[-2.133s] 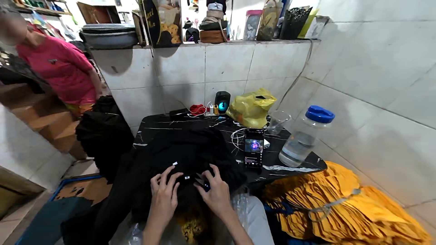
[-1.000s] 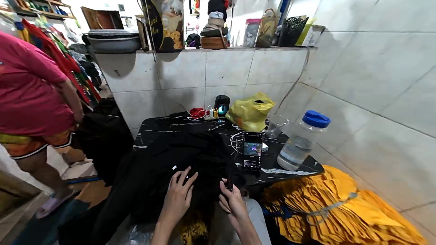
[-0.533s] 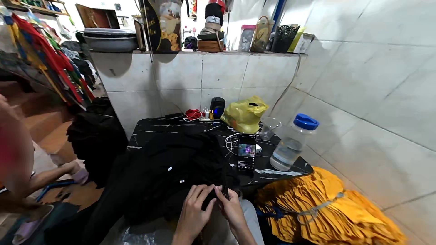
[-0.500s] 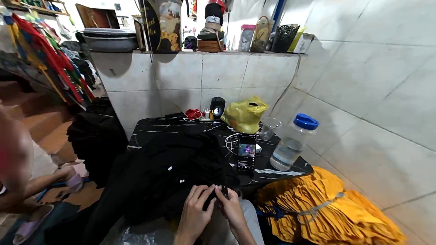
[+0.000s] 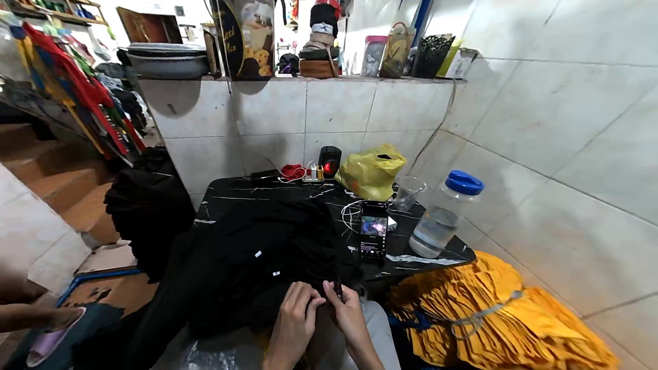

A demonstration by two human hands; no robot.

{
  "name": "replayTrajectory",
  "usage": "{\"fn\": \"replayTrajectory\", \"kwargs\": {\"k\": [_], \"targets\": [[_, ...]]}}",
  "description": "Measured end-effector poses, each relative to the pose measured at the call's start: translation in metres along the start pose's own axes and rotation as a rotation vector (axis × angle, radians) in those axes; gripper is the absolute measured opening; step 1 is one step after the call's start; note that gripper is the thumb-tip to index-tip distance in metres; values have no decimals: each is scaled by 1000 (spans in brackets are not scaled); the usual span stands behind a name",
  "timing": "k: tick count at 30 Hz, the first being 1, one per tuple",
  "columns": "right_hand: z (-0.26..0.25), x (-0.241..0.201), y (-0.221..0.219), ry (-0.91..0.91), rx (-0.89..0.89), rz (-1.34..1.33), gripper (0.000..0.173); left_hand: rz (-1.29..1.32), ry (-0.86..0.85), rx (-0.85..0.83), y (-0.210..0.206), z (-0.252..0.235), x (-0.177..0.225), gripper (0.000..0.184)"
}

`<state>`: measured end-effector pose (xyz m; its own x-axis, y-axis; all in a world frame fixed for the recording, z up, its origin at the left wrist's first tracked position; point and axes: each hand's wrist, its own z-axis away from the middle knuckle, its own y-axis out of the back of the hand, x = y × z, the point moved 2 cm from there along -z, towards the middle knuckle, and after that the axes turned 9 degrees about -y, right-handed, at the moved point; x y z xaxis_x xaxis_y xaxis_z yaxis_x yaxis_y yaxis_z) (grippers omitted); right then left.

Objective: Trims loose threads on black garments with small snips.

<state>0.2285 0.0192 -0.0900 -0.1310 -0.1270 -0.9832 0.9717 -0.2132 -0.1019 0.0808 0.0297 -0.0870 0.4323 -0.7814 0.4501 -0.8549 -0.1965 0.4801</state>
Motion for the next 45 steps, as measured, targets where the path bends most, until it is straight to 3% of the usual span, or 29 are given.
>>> {"fn": "replayTrajectory", "kwargs": {"k": [3,7,10,17,22,26,30,37,41,42,45], "targets": [[0,-2,-1,17,-5,7,28,-76,1,-19,3,3,1,26],[2,-3,-7,98,-6,63,28,-134,-43,73,2,7,-1,13],[1,-3,-7,141,-8,95,28,-152,-34,64,0,6,1,14],[1,-1,-1,125,-8,84,23,88,36,62,4,4,-2,8],[3,-3,-3,98,-28,76,13,-28,49,22,8,6,-3,23],[4,-3,-6,107,-43,108,11,-71,27,94,10,11,-3,11],[2,-2,-6,150,-35,125,12,-88,25,84,8,9,0,12],[2,2,-2,66,-41,3,16,386,63,-106,13,10,7,10],[3,1,2,-72,-24,-100,16,439,284,-599,37,8,5,36],[4,1,3,-100,-31,-130,16,378,302,-610,41,8,1,38],[3,2,2,-122,-53,-165,15,117,256,-311,46,5,-7,23]]}}
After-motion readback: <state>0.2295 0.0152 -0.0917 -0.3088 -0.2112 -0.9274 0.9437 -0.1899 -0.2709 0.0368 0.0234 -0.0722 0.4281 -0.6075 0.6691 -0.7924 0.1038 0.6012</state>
